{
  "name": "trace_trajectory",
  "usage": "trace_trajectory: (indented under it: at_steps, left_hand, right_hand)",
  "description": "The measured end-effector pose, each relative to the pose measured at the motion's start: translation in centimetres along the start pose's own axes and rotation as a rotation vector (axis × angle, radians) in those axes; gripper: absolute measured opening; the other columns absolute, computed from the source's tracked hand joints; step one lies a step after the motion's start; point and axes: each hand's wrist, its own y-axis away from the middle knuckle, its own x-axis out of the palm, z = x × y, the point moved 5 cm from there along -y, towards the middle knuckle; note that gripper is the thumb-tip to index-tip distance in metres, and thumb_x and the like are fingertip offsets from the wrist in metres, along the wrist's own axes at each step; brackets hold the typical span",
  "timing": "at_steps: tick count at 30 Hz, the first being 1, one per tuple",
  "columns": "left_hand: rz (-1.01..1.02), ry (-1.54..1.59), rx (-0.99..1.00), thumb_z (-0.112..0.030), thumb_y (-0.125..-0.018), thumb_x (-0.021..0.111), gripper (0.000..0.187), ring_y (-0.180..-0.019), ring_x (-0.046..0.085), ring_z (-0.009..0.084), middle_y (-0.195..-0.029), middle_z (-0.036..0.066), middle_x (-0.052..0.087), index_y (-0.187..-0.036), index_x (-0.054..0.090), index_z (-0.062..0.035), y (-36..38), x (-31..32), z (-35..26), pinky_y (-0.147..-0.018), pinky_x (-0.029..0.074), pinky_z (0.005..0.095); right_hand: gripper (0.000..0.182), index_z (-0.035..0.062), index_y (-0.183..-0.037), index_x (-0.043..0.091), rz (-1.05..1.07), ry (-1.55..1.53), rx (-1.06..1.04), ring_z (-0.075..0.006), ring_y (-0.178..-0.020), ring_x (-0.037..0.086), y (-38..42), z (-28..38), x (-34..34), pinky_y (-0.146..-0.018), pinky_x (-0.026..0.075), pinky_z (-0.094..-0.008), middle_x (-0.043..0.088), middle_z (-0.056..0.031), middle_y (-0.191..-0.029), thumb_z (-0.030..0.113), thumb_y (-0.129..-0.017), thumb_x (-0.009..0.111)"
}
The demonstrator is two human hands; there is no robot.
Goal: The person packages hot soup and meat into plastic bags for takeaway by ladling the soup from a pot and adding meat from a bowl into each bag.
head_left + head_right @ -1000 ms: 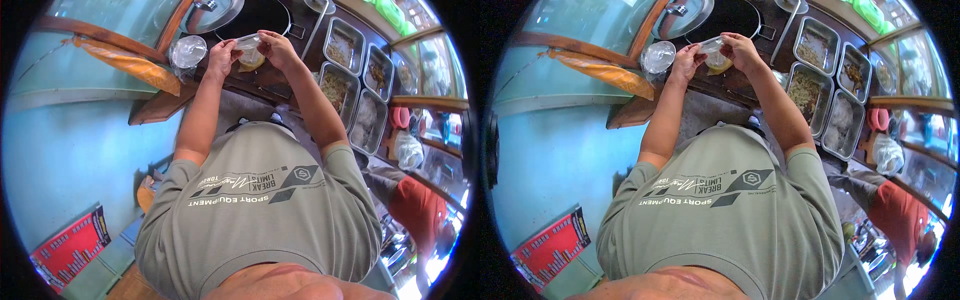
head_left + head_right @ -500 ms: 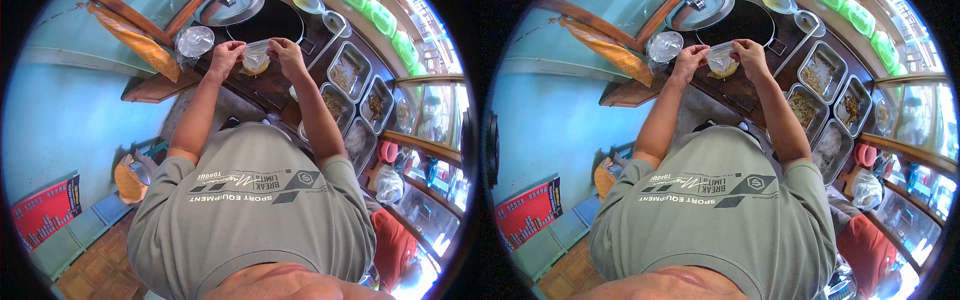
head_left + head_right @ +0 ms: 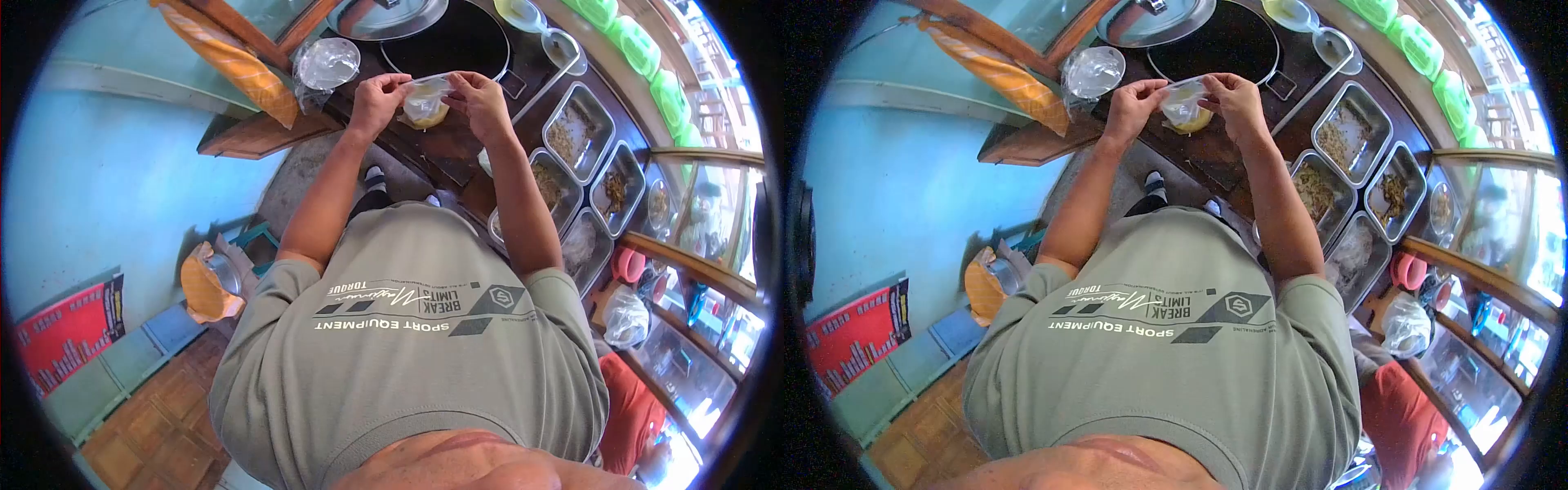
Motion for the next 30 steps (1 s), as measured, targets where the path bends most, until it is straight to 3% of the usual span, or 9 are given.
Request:
trace_trajectory:
  at_steps: [4,9,13,16,17,20,24,28,30]
  left_hand:
    - [0.137,-0.175,0.021,-0.022,-0.094,0.076,0.027,-0.073,0.065,0.0075,-0.089,0.004,0.073,-0.107,0.074,0.0020,1.0,-0.6,0.1,-0.067,0.056,0.0231]
    - [0.091,0.489,-0.356,-0.018,-0.099,0.068,0.020,-0.083,0.070,0.0168,-0.097,0.008,0.072,-0.107,0.070,0.0006,0.4,0.1,4.5,-0.075,0.061,0.0315]
    - [0.105,0.993,-0.511,-0.012,-0.103,0.059,0.015,-0.089,0.070,0.0207,-0.102,0.011,0.070,-0.112,0.063,-0.0007,-0.5,1.8,6.5,-0.085,0.061,0.0386]
    - [0.122,1.096,-0.554,-0.011,-0.105,0.053,0.015,-0.092,0.069,0.0200,-0.102,0.010,0.067,-0.116,0.060,-0.0022,-0.5,2.9,6.1,-0.090,0.060,0.0390]
    - [0.148,1.084,-0.547,-0.011,-0.105,0.053,0.016,-0.092,0.068,0.0195,-0.103,0.010,0.067,-0.117,0.059,-0.0024,-0.5,3.0,5.8,-0.089,0.060,0.0390]
    - [0.206,1.048,-0.525,-0.011,-0.105,0.052,0.017,-0.091,0.067,0.0179,-0.103,0.010,0.065,-0.120,0.056,-0.0031,-0.4,2.9,4.6,-0.088,0.060,0.0388]
    - [0.263,0.898,-0.489,-0.013,-0.103,0.055,0.020,-0.091,0.065,0.0162,-0.104,0.008,0.063,-0.121,0.054,-0.0042,0.3,2.5,3.5,-0.090,0.059,0.0376]
    - [0.319,0.828,-0.443,-0.011,-0.098,0.061,0.025,-0.095,0.065,0.0144,-0.109,0.007,0.061,-0.122,0.052,-0.0052,0.4,1.5,4.0,-0.088,0.058,0.0344]
    - [0.228,0.557,-0.306,-0.024,-0.099,0.063,0.039,-0.101,0.064,0.0181,-0.115,0.009,0.061,-0.131,0.050,-0.0061,0.1,-0.3,3.4,-0.089,0.057,0.0375]
  right_hand:
    - [0.020,0.0030,-0.111,0.066,0.096,-0.416,0.121,-0.0189,-0.087,0.069,-1.0,-3.4,0.0,-0.082,0.060,-0.0374,0.069,-0.0068,-0.102,0.021,-0.101,0.065]
    - [0.022,0.0059,-0.117,0.063,0.078,-0.537,0.229,-0.0183,-0.093,0.069,-0.3,-5.1,0.7,-0.081,0.059,-0.0371,0.069,-0.0063,-0.103,0.023,-0.102,0.063]
    - [0.038,0.0031,-0.127,0.057,0.014,-0.193,0.183,-0.0118,-0.087,0.063,-0.1,-6.2,-0.1,-0.072,0.054,-0.0275,0.067,-0.0054,-0.107,0.027,-0.100,0.068]
    - [0.036,-0.0010,-0.119,0.062,0.078,0.244,0.076,-0.0106,-0.088,0.062,0.9,-4.0,0.5,-0.073,0.054,-0.0257,0.067,-0.0061,-0.101,0.027,-0.099,0.070]
    - [0.034,-0.0015,-0.117,0.063,0.093,0.380,0.056,-0.0108,-0.089,0.062,1.0,-3.9,0.4,-0.074,0.054,-0.0259,0.067,-0.0064,-0.100,0.027,-0.099,0.069]
    - [0.029,-0.0008,-0.111,0.066,-0.007,0.182,0.138,-0.0132,-0.089,0.064,0.2,-4.3,0.0,-0.079,0.055,-0.0288,0.068,-0.0062,-0.097,0.026,-0.100,0.067]
    - [0.026,0.0032,-0.111,0.067,0.032,-0.329,0.262,-0.0154,-0.084,0.064,-1.2,-6.0,-0.5,-0.079,0.054,-0.0324,0.068,-0.0048,-0.097,0.028,-0.102,0.063]
    - [0.027,0.0055,-0.111,0.067,0.019,-0.335,0.280,-0.0124,-0.085,0.062,-1.1,-6.0,-0.1,-0.076,0.053,-0.0303,0.067,-0.0017,-0.098,0.031,-0.103,0.062]
    - [0.023,0.0077,-0.110,0.067,0.075,-0.363,0.248,-0.0100,-0.085,0.061,-1.1,-6.0,-0.2,-0.075,0.053,-0.0259,0.065,0.0003,-0.097,0.029,-0.103,0.061]
